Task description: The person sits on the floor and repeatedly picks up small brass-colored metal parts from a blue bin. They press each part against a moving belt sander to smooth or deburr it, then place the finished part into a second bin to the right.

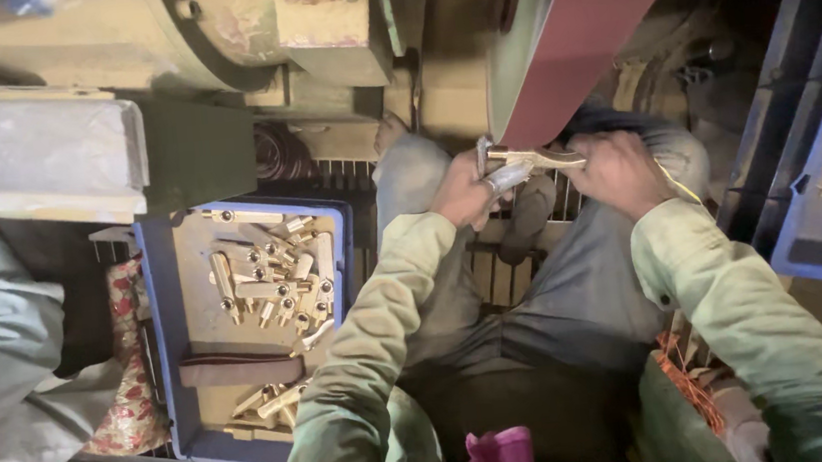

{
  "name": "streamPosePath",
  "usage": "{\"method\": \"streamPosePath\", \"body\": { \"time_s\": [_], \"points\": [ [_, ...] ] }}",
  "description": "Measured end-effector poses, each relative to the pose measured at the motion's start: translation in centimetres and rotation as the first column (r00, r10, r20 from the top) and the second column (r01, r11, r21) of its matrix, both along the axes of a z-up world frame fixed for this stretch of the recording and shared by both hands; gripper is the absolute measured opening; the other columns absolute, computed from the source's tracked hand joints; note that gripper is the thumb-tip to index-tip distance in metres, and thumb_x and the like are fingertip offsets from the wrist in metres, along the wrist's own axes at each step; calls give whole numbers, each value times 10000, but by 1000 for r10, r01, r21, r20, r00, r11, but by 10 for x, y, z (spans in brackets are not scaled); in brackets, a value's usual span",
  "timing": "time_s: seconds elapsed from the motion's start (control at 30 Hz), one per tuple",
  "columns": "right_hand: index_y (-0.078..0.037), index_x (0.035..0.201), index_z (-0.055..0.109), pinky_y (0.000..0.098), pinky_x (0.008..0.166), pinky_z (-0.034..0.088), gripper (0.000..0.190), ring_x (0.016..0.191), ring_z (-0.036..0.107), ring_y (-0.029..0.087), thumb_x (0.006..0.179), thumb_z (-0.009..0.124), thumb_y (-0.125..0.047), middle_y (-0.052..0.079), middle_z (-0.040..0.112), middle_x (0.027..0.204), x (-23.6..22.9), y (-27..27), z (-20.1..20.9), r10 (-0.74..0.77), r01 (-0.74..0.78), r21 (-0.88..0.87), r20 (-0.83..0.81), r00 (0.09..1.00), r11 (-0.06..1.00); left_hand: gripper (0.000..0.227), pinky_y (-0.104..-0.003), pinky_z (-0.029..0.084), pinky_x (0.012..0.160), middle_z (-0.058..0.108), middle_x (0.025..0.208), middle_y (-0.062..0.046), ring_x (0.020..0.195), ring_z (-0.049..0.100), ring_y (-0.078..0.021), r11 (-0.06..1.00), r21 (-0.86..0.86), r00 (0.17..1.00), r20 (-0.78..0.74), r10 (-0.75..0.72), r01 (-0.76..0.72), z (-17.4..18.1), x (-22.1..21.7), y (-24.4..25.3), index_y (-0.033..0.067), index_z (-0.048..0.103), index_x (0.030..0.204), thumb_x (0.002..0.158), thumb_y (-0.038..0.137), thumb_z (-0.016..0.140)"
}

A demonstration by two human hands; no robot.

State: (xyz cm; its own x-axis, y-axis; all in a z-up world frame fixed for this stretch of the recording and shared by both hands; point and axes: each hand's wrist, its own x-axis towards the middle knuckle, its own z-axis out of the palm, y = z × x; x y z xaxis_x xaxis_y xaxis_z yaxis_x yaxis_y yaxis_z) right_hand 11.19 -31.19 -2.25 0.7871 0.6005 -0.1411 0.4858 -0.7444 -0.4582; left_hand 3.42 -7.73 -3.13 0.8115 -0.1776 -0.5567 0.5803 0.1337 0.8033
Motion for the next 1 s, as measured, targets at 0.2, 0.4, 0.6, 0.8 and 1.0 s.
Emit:
{"method": "streamPosePath", "body": {
  "time_s": [0.2, 0.4, 0.6, 0.8, 1.0],
  "points": [
    [-159, 1132, 790, 462, 844, 575, 353, 881, 713, 394, 878, 752, -401, 182, 747, 949, 18, 5, -13, -19, 4, -50, -306, 952, 999, 266, -295, 391, 345, 642, 719, -61, 482, 532, -113, 999, 32, 993, -117, 8, -5, -6, 4, 2, 21, 701, 1071, 952, 259, 701],
    [-129, 1197, 751, 465, 879, 535, 468, 977, 706, 389, 822, 775, -407, 172, 757, 1068, 34, 2, -21, 52, -40, 36, -433, 900, 999, 230, -322, 390, 320, 653, 728, -76, 449, 547, -127, 1000, 14, 987, -161, 22, -20, -22, 7, 2, 0, 693, 1063, 926, 174, 632],
    [-108, 1174, 746, 468, 885, 559, 472, 911, 721, 400, 863, 751, -463, 197, 756, 1007, 34, 5, -24, 67, -126, -119, -405, 912, 985, 202, -316, 384, 339, 634, 711, -78, 452, 526, -140, 999, 30, 986, -167, 21, -16, -33, 2, 4, -17, 683, 1051, 944, 148, 635],
    [-131, 1113, 780, 500, 777, 573, 262, 805, 698, 417, 929, 700, -299, 217, 727, 943, 1, -2, -21, -18, 16, -22, -83, 996, 1000, 217, -290, 467, 423, 675, 765, -69, 546, 606, -107, 996, 67, 998, 4, 59, -59, -32, -4, -4, -8, 686, 1114, 918, 41, 608],
    [-85, 905, 663, 504, 706, 554, 94, 795, 685, 383, 860, 706, -156, 167, 702, 902, -12, -3, -15, -29, 26, 14, 200, 979, 1000, 358, -295, 480, 444, 679, 801, -94, 554, 615, -134, 994, 83, 991, 120, 59, -69, -25, -7, -1, -4, 606, 1200, 843, -33, 592]
  ]
}}
